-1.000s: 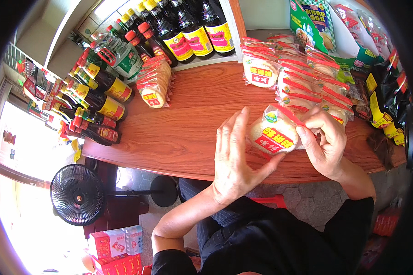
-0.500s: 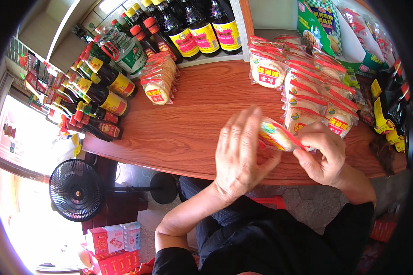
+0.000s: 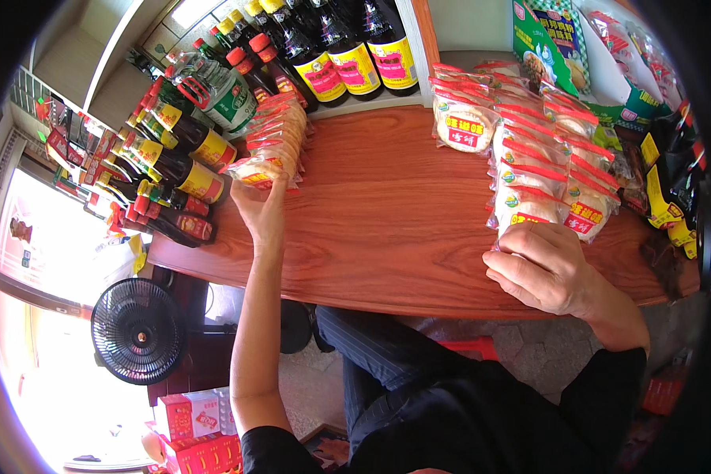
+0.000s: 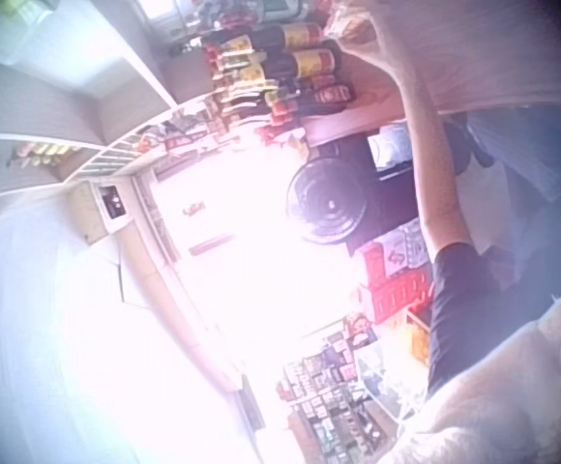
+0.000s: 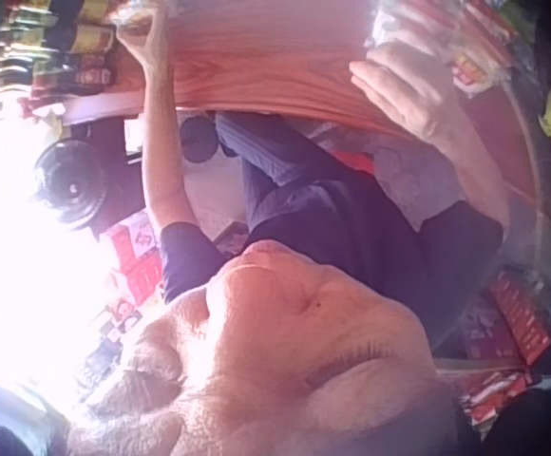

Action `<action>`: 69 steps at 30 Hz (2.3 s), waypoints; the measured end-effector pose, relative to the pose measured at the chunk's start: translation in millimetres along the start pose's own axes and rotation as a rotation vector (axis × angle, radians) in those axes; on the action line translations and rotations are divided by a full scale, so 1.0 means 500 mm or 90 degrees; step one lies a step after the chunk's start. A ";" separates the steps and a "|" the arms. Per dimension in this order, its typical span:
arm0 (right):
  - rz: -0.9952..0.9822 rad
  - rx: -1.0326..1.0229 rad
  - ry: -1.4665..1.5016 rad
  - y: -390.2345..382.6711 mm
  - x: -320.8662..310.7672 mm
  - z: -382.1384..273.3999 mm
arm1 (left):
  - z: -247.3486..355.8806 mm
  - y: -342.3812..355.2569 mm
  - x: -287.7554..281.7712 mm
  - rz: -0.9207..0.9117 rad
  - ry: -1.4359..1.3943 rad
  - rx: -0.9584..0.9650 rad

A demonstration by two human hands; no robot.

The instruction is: The person picks up and inspects various packaged snack items on a wooden table, then stacks them into neat piles. The person handles small snack packets and larger round snack packages, arranging them in rows.

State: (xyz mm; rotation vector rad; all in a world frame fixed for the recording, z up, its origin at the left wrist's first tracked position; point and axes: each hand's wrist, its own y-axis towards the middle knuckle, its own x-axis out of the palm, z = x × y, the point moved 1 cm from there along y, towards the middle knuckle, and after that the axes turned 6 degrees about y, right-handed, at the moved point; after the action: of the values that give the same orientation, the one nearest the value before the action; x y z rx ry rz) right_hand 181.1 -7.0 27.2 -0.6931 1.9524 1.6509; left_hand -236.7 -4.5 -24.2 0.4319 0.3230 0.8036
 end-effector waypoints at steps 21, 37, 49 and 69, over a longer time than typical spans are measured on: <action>-0.079 -0.021 -0.063 0.002 -0.005 0.001 | -0.026 0.009 0.018 -0.083 0.043 -0.025; -0.069 -0.039 -0.070 -0.003 -0.010 0.002 | 0.141 -0.110 0.268 -0.236 0.099 0.126; -0.109 -0.035 -0.092 -0.009 -0.030 0.005 | 0.115 -0.061 0.436 -0.331 -0.190 -0.095; 0.094 0.164 0.113 0.009 -0.037 0.006 | 0.347 -0.296 0.190 -0.472 -0.184 0.081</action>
State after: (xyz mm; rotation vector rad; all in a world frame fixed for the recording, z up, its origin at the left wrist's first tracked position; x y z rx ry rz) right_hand 192.0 -1.9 42.3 -0.6257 2.3417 1.4214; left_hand -7.5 -67.5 42.8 0.4944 0.2371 -0.0052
